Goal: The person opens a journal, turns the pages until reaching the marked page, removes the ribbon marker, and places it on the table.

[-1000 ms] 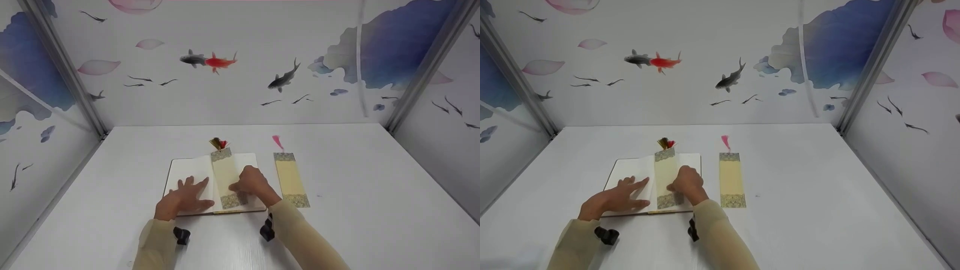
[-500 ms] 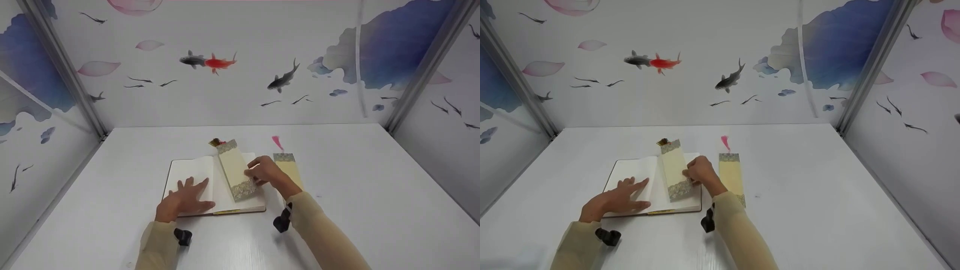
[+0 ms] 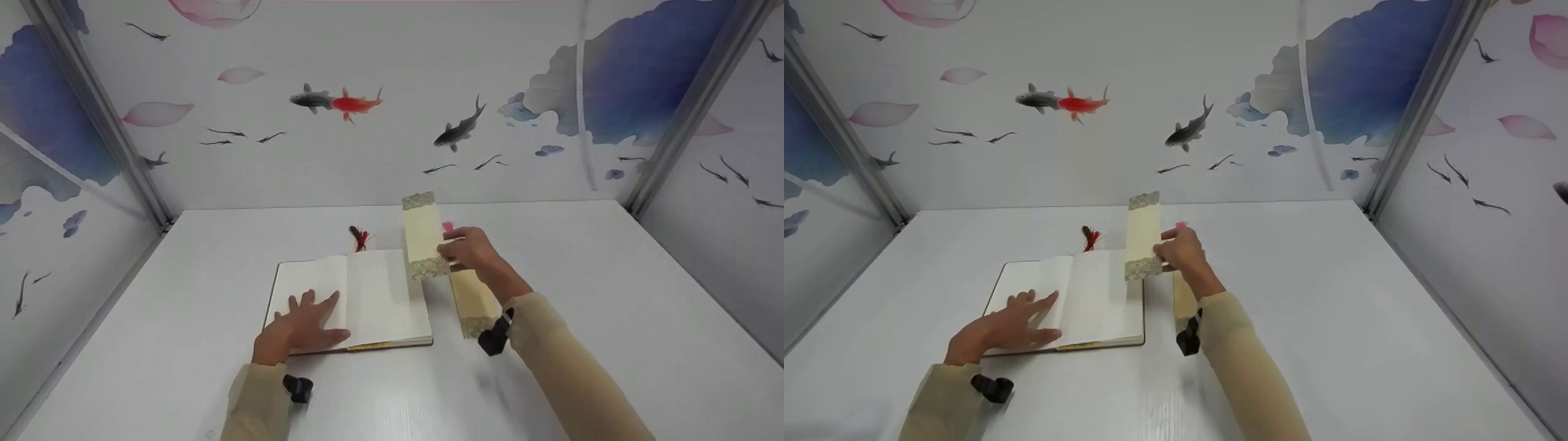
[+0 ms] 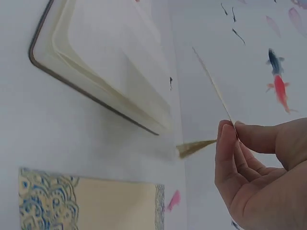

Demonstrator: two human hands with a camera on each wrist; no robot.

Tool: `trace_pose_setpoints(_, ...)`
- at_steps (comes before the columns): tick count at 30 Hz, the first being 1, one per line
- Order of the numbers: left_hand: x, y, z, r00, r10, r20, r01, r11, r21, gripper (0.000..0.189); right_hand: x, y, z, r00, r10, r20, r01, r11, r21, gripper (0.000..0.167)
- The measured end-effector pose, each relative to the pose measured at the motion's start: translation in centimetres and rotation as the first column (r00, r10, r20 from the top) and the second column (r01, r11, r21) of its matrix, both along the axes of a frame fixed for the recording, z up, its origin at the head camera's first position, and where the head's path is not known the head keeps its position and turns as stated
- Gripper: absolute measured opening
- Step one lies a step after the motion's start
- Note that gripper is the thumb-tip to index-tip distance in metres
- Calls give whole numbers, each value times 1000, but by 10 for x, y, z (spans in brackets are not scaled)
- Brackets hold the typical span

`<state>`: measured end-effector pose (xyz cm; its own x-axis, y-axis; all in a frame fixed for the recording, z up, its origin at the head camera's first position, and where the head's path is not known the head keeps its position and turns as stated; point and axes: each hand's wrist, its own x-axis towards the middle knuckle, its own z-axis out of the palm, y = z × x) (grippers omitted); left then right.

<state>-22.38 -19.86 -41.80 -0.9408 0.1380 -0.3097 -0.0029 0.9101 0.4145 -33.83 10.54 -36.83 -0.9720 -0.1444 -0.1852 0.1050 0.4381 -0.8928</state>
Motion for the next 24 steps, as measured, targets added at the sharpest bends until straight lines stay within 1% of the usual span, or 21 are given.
trace_pose_setpoints(3,-1,0,0,1000,-2,-2,2,1000,-9,87,-7,19,1,1000,-29,-11,30,999,20,49)
trace_pose_setpoints(8,0,1,-1,1000,-3,-5,2,1000,-15,86,-18,49,4,997,-77,-5,77,996,49,55)
trace_pose_setpoints(11,1,3,0,1000,-7,-10,6,1000,-16,86,-23,64,6,993,-110,-46,112,993,47,54)
trace_pose_setpoints(14,1,4,-1,1000,-4,-15,4,1000,-10,85,-26,77,5,986,-130,-103,135,990,38,53)
trace_pose_setpoints(15,1,4,-2,1000,-3,-17,3,1000,-11,85,-26,81,3,985,-130,-114,135,990,37,53)
trace_pose_setpoints(17,1,4,-3,1000,-1,-20,1,1000,-9,85,-26,89,-2,986,-129,-110,134,990,42,53)
trace_pose_setpoints(24,1,3,-2,1000,2,-27,-2,1000,-15,84,-19,105,-29,990,-137,-17,138,986,89,55)
